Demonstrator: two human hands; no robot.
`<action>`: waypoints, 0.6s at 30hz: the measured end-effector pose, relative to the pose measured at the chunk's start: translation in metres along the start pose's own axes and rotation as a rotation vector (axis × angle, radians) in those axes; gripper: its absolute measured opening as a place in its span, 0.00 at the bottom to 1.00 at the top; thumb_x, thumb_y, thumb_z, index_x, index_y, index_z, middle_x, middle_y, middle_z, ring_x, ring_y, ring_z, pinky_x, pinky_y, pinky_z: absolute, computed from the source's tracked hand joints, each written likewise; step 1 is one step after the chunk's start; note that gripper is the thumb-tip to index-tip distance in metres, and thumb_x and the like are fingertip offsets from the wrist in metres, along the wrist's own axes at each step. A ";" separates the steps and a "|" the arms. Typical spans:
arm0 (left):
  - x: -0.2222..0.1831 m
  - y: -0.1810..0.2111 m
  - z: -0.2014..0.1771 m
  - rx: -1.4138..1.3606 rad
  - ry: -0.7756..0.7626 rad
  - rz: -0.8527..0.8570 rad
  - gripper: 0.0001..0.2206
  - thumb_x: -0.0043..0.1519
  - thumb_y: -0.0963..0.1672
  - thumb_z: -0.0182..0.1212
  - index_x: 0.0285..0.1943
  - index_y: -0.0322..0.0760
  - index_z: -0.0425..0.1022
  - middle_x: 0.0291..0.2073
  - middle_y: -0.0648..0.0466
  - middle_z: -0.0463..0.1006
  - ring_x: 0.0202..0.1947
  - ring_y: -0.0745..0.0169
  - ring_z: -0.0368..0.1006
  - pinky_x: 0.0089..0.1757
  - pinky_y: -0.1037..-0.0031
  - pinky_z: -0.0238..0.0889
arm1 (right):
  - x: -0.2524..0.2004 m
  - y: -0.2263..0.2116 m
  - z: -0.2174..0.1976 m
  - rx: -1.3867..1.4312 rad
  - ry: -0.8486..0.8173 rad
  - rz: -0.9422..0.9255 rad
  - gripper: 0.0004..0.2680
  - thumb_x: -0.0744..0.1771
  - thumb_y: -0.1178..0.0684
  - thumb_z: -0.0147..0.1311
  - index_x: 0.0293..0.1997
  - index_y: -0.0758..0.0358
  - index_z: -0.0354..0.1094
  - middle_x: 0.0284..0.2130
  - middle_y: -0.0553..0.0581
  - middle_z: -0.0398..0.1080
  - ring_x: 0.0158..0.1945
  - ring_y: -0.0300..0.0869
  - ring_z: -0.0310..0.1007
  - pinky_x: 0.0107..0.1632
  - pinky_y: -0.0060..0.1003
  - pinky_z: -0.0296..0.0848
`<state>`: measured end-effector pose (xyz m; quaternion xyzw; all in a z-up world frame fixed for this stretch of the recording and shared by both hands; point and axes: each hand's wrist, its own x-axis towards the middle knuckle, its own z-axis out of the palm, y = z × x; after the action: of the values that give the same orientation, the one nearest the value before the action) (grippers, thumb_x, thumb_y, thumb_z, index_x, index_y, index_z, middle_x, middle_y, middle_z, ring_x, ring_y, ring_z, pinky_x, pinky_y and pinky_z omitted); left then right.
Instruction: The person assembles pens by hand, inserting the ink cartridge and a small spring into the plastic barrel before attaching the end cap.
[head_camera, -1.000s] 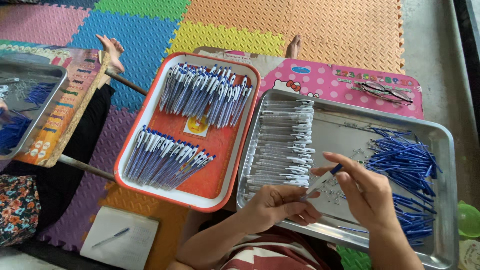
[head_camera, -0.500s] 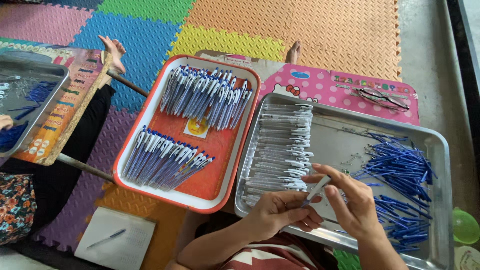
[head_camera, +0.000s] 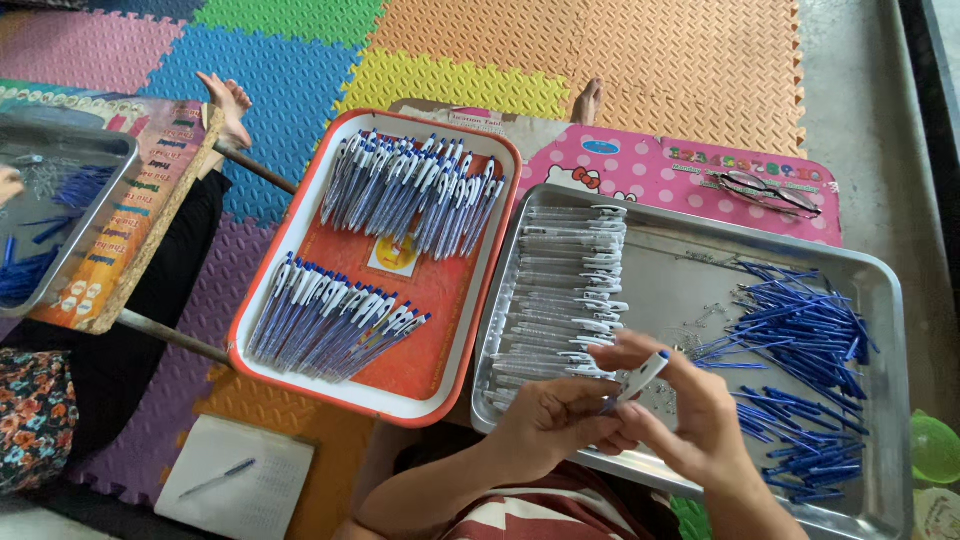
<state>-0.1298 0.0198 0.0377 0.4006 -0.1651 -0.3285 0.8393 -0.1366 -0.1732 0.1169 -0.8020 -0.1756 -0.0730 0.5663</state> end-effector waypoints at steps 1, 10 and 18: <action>0.001 -0.001 0.001 0.002 -0.002 0.001 0.21 0.71 0.41 0.61 0.72 0.26 0.69 0.50 0.42 0.82 0.50 0.51 0.80 0.54 0.63 0.79 | 0.000 0.001 0.000 -0.001 0.002 -0.002 0.20 0.67 0.48 0.56 0.67 0.64 0.65 0.54 0.61 0.81 0.58 0.47 0.85 0.63 0.42 0.79; 0.003 -0.002 0.003 0.116 0.006 0.130 0.17 0.72 0.38 0.57 0.70 0.23 0.69 0.47 0.38 0.81 0.48 0.49 0.80 0.54 0.64 0.79 | -0.004 0.013 0.009 -0.116 0.030 0.048 0.09 0.67 0.49 0.59 0.48 0.58 0.76 0.42 0.49 0.86 0.40 0.35 0.89 0.41 0.30 0.88; 0.001 -0.012 -0.009 0.440 0.033 0.187 0.15 0.74 0.40 0.57 0.70 0.42 0.74 0.53 0.51 0.82 0.55 0.63 0.80 0.59 0.72 0.73 | -0.026 0.063 0.009 0.824 -0.084 0.072 0.26 0.74 0.33 0.43 0.46 0.74 0.75 0.56 0.84 0.75 0.64 0.69 0.73 0.69 0.62 0.58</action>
<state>-0.1290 0.0189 0.0229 0.5621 -0.2553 -0.1991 0.7611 -0.1389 -0.1885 0.0501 -0.5163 -0.1851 0.0560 0.8343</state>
